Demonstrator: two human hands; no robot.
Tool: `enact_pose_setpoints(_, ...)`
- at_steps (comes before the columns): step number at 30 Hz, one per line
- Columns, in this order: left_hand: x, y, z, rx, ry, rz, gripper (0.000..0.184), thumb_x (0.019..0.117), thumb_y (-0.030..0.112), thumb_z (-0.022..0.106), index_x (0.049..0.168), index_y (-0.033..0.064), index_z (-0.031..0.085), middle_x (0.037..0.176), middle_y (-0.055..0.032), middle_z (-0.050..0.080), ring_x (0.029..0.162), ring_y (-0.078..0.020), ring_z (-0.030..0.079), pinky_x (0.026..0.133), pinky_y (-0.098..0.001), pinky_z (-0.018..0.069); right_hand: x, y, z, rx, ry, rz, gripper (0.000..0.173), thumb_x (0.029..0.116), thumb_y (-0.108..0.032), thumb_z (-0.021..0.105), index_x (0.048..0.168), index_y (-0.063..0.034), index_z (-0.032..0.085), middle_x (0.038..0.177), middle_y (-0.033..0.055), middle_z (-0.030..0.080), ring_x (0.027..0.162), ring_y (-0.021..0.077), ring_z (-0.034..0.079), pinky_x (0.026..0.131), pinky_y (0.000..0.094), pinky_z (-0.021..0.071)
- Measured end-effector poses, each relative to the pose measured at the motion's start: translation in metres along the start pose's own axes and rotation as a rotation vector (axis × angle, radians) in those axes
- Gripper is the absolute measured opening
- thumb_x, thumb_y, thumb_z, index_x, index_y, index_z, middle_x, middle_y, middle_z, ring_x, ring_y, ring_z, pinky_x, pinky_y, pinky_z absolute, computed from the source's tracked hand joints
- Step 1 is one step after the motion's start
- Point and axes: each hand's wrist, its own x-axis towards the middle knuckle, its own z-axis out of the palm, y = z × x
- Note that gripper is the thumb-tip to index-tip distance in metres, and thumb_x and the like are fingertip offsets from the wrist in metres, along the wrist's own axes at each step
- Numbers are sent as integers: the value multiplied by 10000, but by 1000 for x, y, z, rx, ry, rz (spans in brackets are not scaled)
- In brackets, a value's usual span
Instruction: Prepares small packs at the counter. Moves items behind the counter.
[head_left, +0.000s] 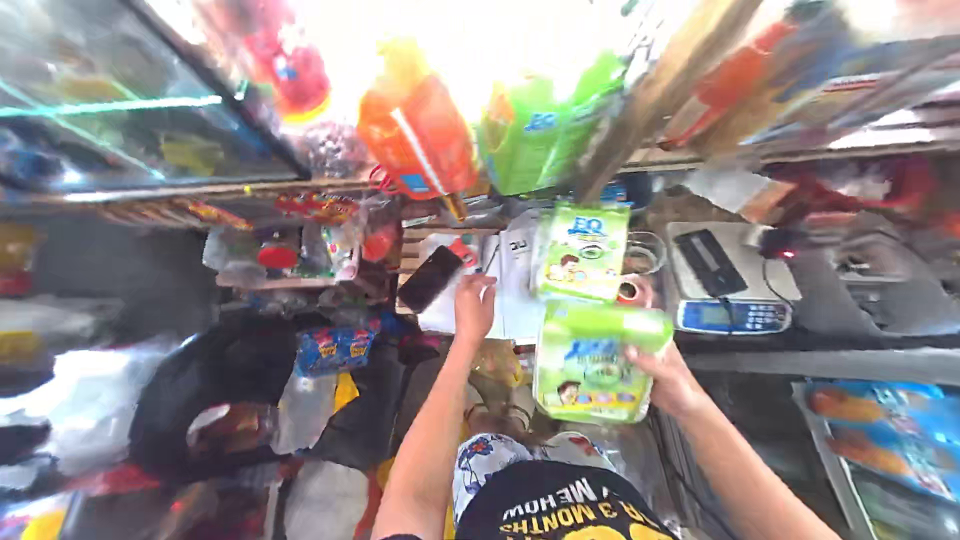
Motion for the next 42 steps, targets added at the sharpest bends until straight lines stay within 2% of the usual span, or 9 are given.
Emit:
enact_pose_setpoints(4,3,71,17,-465,-383,-200,568,1112,430,274,1547,88,400,1395,-137,619,1198,-223,645,988,-418,537,50,-29,0,-26,353,57,597,1034,-268,579,1525,-56,313,1153,99,677,932,155,725,796,353,645)
enact_pose_setpoints(9,21,97,62,-392,-298,-270,614,1020,219,636,1541,41,363,1302,-243,624,1136,-302,662,992,-483,545,111,-20,-8,-158,409,223,644,1043,-515,510,1492,-64,412,1285,201,612,1083,288,664,893,486,578)
enact_pose_setpoints(13,61,86,85,-149,-150,-253,712,977,379,693,1551,71,405,1502,-306,439,1354,-450,480,1085,-611,444,146,-5,-31,-265,442,221,839,928,-607,644,1552,-110,383,1570,302,290,1373,476,401,1038,668,420)
enact_pose_setpoints(15,75,76,94,-126,-141,-326,855,933,520,701,1604,142,329,1610,-328,244,1438,-552,297,1097,-711,348,152,3,-38,-147,388,324,877,920,-674,606,1577,-171,315,1473,221,492,1252,377,573,970,591,519)
enact_pose_setpoints(17,85,59,96,-283,-239,-432,894,916,676,612,1628,265,261,1615,-228,341,1404,-453,432,1043,-660,450,153,9,-41,1,291,358,806,942,-709,525,1533,-179,387,1261,134,674,1083,271,690,889,493,591)
enact_pose_setpoints(22,93,36,93,-711,-366,-528,900,943,825,161,1522,207,466,1369,-108,639,1222,-260,625,1019,-506,519,156,13,-45,176,82,339,740,975,-763,299,1445,-234,518,1189,49,719,1059,201,703,882,445,600)
enact_pose_setpoints(34,49,64,64,-731,-383,-605,817,985,770,171,1431,199,549,1204,-85,711,1082,-218,694,913,-428,590,133,24,-31,251,31,411,661,1010,-632,456,1515,-209,408,1173,106,717,1032,241,720,861,441,619)
enact_pose_setpoints(39,-21,62,28,-826,-483,-502,1154,775,860,581,1607,192,141,1304,-77,662,1149,-183,678,955,-385,592,76,6,-17,84,-13,407,878,954,-515,617,1616,-181,148,1352,175,603,1106,264,695,880,436,625)
enact_pose_setpoints(42,-74,58,8,-971,-511,-458,1014,623,817,742,1369,155,558,1132,-38,757,1034,-162,734,920,-375,609,32,-7,1,-183,-6,422,1223,716,-681,769,1636,-189,130,1606,271,243,1383,378,460,1023,545,515)
